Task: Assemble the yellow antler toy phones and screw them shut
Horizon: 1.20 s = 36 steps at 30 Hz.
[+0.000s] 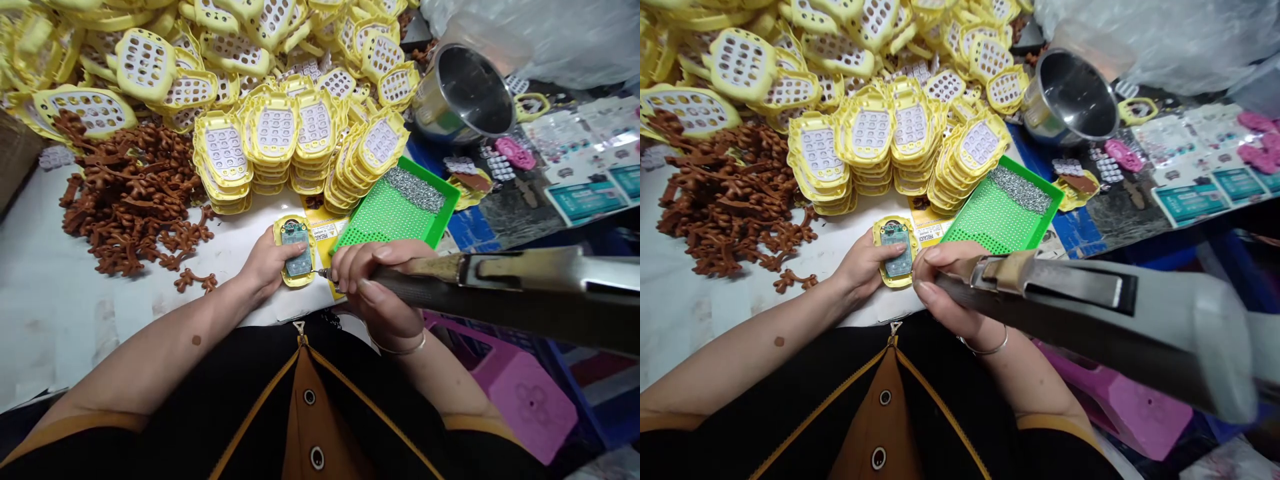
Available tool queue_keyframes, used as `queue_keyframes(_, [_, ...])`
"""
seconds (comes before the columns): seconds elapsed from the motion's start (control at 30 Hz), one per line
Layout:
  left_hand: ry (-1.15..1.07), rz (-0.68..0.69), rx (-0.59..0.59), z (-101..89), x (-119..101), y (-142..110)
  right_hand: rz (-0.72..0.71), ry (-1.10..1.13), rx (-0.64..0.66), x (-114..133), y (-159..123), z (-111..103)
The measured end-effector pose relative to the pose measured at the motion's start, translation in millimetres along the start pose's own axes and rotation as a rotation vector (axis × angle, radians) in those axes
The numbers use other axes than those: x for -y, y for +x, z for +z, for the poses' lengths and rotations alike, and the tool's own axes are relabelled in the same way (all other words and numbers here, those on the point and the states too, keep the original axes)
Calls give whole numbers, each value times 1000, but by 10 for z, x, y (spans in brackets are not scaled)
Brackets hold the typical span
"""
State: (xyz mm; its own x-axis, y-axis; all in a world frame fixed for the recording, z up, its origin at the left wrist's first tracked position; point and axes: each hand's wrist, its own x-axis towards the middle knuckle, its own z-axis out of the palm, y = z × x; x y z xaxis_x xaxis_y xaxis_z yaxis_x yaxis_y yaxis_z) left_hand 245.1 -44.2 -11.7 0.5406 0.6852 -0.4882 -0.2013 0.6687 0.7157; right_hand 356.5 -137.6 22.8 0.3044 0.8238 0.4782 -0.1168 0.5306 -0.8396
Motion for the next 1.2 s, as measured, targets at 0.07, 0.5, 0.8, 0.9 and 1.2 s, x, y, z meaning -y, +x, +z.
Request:
queue_keyframes(0.07, [-5,1,0,-4,3,1,1,7,-11,-21,11,9])
queue_keyframes(0.5, [-2,6,7,-3,10,10,7,-68,36,-5,-33,5])
queue_keyframes(0.8, [2,-2,-3,5,6,10,20,-175,19,-43,-59,-11])
queue_keyframes(0.9, [9,-11,-14,13,1,11,11,-202,30,-31,-50,-2])
queue_keyframes(1.2, [28,-25,-13,21,-19,11,73,-274,-7,-52,-59,-22])
